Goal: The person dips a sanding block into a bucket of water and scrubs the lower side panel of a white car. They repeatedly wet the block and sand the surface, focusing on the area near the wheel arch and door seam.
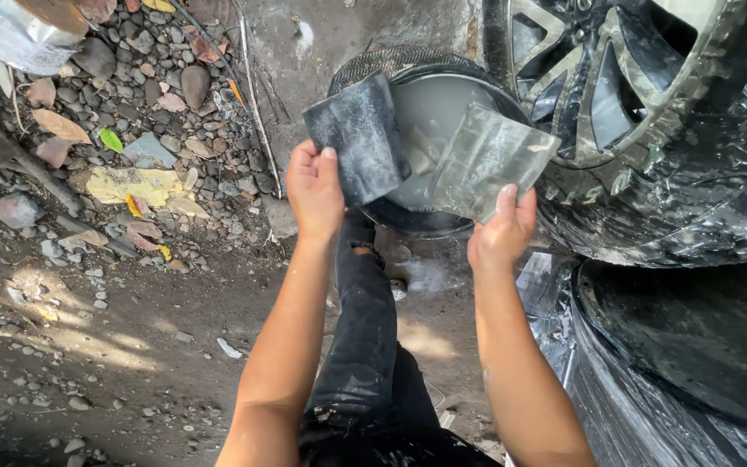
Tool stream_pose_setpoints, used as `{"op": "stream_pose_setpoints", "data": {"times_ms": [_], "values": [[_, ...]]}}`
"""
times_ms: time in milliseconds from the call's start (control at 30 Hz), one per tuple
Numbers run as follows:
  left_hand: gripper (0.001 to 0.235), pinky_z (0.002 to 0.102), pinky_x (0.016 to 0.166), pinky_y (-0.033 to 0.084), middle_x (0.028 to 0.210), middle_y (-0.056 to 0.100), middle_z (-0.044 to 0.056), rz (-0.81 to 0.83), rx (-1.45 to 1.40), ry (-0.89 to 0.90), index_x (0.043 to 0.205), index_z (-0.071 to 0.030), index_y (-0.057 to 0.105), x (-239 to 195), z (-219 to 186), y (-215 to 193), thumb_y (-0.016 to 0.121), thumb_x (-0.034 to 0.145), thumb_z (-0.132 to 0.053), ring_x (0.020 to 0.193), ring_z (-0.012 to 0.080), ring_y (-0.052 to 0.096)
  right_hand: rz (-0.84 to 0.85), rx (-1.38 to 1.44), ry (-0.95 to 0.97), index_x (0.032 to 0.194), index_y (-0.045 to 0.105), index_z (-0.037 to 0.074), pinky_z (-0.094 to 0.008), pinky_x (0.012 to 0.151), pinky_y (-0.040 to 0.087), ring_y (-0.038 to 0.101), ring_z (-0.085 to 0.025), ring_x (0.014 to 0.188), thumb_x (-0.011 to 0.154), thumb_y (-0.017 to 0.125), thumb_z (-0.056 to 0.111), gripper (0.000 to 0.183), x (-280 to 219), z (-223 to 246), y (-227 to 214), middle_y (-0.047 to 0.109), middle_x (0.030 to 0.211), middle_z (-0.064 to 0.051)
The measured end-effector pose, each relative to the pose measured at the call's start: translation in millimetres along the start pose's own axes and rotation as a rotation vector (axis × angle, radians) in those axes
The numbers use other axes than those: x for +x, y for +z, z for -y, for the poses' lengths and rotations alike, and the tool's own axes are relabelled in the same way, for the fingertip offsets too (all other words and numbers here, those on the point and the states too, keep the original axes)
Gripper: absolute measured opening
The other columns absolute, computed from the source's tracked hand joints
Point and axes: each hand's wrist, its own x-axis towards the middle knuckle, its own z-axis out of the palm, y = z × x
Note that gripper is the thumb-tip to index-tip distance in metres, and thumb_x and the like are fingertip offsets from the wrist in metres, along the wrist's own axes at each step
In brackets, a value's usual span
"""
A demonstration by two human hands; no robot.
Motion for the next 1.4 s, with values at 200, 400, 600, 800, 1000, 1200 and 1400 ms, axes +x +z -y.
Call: {"op": "stream_pose_setpoints", "data": {"times_ms": [200,400,600,800,1000,1200,1400], "values": [[0.018,0.02,0.08,0.052,0.1,0.07,0.0,0.137,0.171,-0.075,0.118,0.002,0.06,-16.4,20.0,14.6,0.06,0.103,-0.006,0.089,0.0037,0.064,-0.029,0.033,-0.016,0.139,0.054,0.0,-0.045,0.111,0.05,0.062,-0.024,0.122,0.109,0.056,0.013,0.033,3.1,8.0,-1.4,0.063,0.135,-0.013],[0.018,0.023,0.087,0.05,0.103,0.07,0.001,0.12,-0.062,-0.145,0.117,0.003,0.066,-13.5,39.2,24.7,0.06,0.109,-0.012,0.093,0.0058,0.061,-0.073,0.026,-0.026,0.138,0.054,0.001,-0.046,0.111,0.051,0.061,-0.025,0.123,0.108,0.058,0.012,0.033,2.3,14.7,-8.7,0.062,0.136,-0.012],[0.024,0.026,0.09,0.052,0.107,0.072,0.004,0.127,-0.124,-0.253,0.119,0.003,0.067,-8.3,36.9,15.2,0.057,0.109,-0.016,0.095,0.009,0.063,-0.116,0.042,0.008,0.138,0.054,0.002,-0.051,0.107,0.053,0.062,-0.027,0.122,0.107,0.06,0.012,0.034,2.4,9.7,-15.1,0.062,0.134,-0.013],[0.032,0.033,0.106,0.046,0.126,0.068,0.013,0.199,0.843,0.526,0.128,-0.001,0.065,-25.3,-38.0,49.7,0.064,0.101,-0.018,0.119,0.0221,0.059,-0.113,0.109,0.158,0.138,0.054,0.009,-0.055,0.101,0.056,0.063,-0.029,0.121,0.103,0.059,0.017,0.036,-3.7,17.4,5.5,0.062,0.132,-0.01],[0.02,0.024,0.091,0.051,0.108,0.07,0.002,0.545,-0.138,-0.291,0.12,0.004,0.067,-48.5,27.4,54.9,0.066,0.105,-0.009,0.099,0.0082,0.062,-0.015,-0.206,0.098,0.15,0.037,0.009,-0.046,0.107,0.049,0.06,-0.027,0.123,0.103,0.061,0.012,0.052,-7.7,-1.6,-2.4,0.058,0.138,-0.01],[0.014,0.021,0.087,0.05,0.105,0.07,-0.001,0.549,-0.149,-0.281,0.116,0.001,0.065,-60.4,29.0,62.2,0.063,0.105,-0.007,0.096,0.0047,0.061,0.325,-0.561,-0.16,0.156,0.037,0.002,-0.033,0.113,0.042,0.052,-0.019,0.131,0.103,0.059,0.007,0.057,-23.7,11.8,25.0,0.05,0.148,-0.01],[0.013,0.022,0.089,0.045,0.103,0.061,-0.004,0.434,-0.218,-0.374,0.12,-0.001,0.061,-56.2,65.5,41.8,0.056,0.11,-0.008,0.096,0.005,0.054,0.152,-0.299,0.018,0.137,0.059,-0.008,-0.031,0.105,0.048,0.061,-0.015,0.115,0.116,0.051,0.013,0.031,-13.3,-26.1,-23.6,0.067,0.128,-0.011]]}}
